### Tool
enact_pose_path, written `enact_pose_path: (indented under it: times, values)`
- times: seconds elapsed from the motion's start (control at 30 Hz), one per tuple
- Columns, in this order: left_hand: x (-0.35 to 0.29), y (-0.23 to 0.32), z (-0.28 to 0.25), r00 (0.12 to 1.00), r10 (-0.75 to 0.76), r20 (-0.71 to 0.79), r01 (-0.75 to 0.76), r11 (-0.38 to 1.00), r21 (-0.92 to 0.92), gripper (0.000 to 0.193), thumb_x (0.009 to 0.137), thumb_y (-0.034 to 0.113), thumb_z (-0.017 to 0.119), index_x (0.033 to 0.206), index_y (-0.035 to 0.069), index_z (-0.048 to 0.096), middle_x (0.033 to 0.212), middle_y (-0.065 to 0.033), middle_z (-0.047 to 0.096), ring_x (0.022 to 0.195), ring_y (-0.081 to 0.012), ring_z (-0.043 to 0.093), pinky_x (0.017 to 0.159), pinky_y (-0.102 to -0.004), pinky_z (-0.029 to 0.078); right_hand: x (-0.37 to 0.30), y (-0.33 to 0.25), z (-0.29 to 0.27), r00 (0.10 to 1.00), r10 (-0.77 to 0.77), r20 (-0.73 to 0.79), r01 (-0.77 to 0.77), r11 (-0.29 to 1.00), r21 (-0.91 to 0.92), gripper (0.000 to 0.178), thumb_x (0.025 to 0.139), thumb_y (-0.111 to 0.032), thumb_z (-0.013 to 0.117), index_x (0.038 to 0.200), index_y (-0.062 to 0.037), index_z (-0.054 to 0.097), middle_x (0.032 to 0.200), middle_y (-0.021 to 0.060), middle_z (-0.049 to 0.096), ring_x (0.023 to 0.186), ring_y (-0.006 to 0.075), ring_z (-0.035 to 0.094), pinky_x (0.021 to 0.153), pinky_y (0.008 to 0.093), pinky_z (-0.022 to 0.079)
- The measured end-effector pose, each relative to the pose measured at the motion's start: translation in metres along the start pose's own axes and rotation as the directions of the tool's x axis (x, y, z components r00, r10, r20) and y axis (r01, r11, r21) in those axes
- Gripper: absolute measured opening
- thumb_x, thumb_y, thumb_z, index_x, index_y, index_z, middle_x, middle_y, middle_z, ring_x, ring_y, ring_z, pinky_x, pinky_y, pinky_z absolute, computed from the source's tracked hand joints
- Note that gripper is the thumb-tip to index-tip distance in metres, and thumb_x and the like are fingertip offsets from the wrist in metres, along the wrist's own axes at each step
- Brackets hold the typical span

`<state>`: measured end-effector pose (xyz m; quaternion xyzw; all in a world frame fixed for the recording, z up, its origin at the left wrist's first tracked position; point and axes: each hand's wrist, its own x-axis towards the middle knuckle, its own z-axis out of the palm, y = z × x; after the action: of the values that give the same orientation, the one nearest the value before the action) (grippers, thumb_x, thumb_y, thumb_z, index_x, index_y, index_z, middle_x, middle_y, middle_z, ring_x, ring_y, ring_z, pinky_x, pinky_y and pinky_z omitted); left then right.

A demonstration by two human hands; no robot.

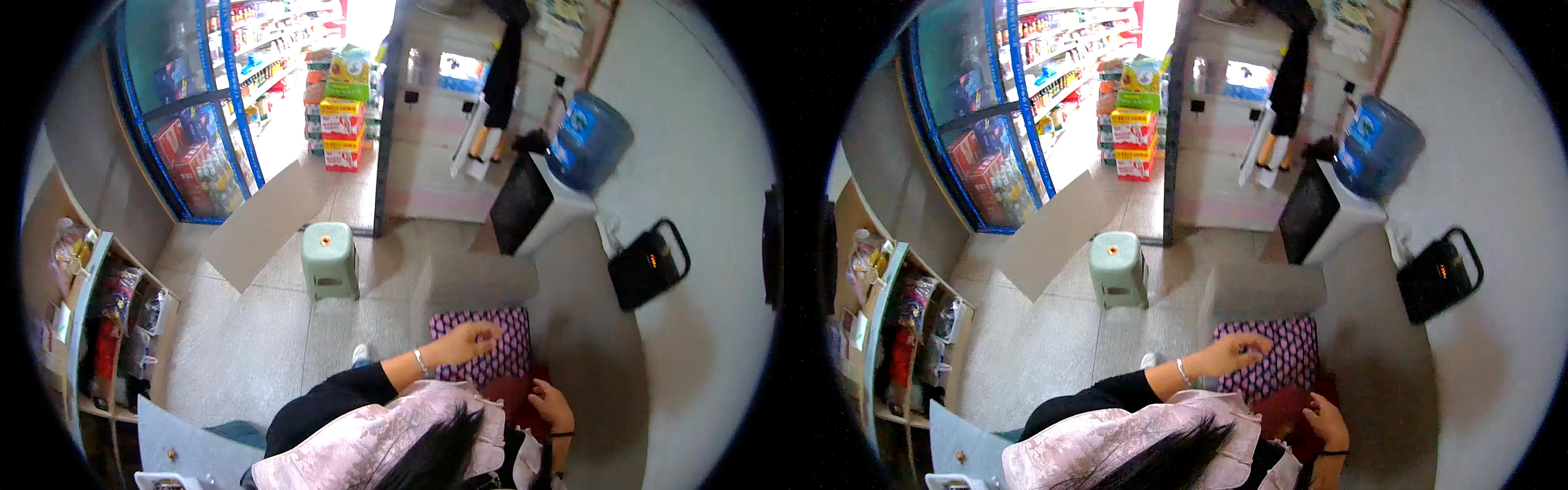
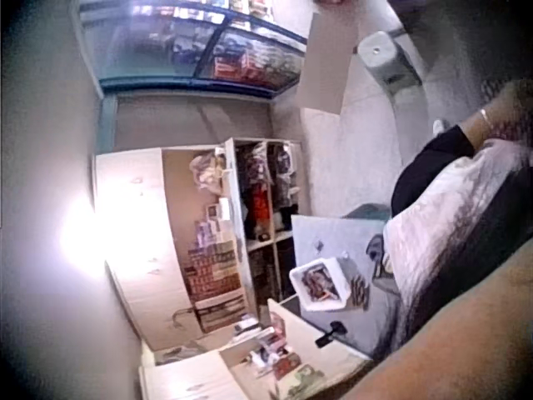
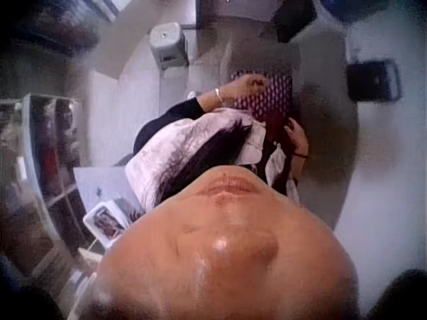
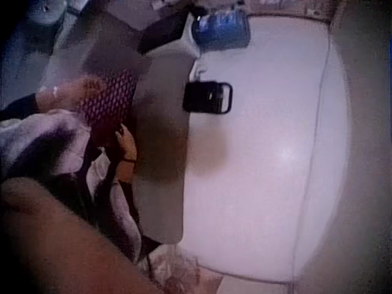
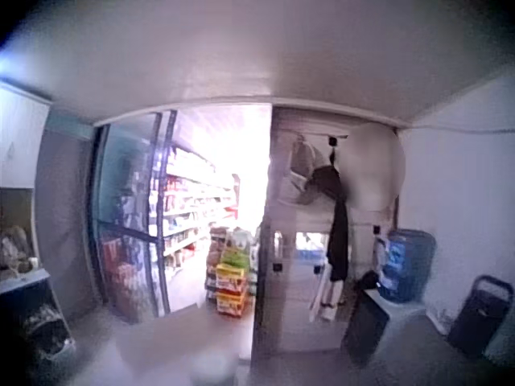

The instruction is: The person uses adhesive tape to secure a white cord or wire to the ceiling surface in a small room. They repeatedly apply tape, smooth it down, and adjust the cord's position while working overhead.

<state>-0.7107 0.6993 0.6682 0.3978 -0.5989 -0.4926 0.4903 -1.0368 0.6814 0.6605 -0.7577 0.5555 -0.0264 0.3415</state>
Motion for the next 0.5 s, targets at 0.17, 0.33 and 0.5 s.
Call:
enact_pose_path:
  times: [0.17, 0.33, 0.5]
  values:
    - [0.021, 0.005, -0.153, 1.0, -0.03, 0.004, 0.03, 0.996, 0.082, 0.031, 0.089, 0.013, 0.058, 0.118, 0.003, 0.056, 0.118, -0.0083, 0.06, 0.104, -0.0164, 0.055, 0.09, -0.0309, 0.044, 0.153, -0.183, -0.006, 0.971, -0.22, 0.095, 0.225, 0.974, -0.042, 0.05, 0.082, -0.018, 0.065, 0.127, -0.002, 0.049, 0.113, 0.0171, 0.061, 0.099, 0.0249, 0.061, 0.085, 0.0338, 0.048]
    - [0.016, 0.004, -0.306, 0.961, 0.023, -0.275, 0.056, 0.96, 0.276, 0.033, 0.087, 0.013, 0.06, 0.119, 0.005, 0.056, 0.116, -0.0088, 0.061, 0.108, -0.0176, 0.056, 0.092, -0.032, 0.044, 0.286, -0.31, 0.015, 0.884, -0.458, 0.092, 0.459, 0.888, 0.018, 0.047, 0.083, -0.014, 0.063, 0.125, -0.0009, 0.05, 0.114, 0.0174, 0.06, 0.101, 0.0258, 0.06, 0.088, 0.0352, 0.046]
    - [0.007, -0.018, -0.383, 0.86, -0.002, -0.511, 0.118, 0.974, 0.195, 0.033, 0.084, 0.014, 0.063, 0.114, 0.004, 0.058, 0.11, -0.0116, 0.063, 0.103, -0.022, 0.06, 0.089, -0.0329, 0.046, 0.394, -0.332, 0.061, 0.756, -0.498, 0.426, 0.57, 0.82, -0.054, 0.046, 0.083, -0.015, 0.061, 0.124, 0.0026, 0.049, 0.115, 0.0194, 0.059, 0.102, 0.0271, 0.059, 0.089, 0.0352, 0.045]
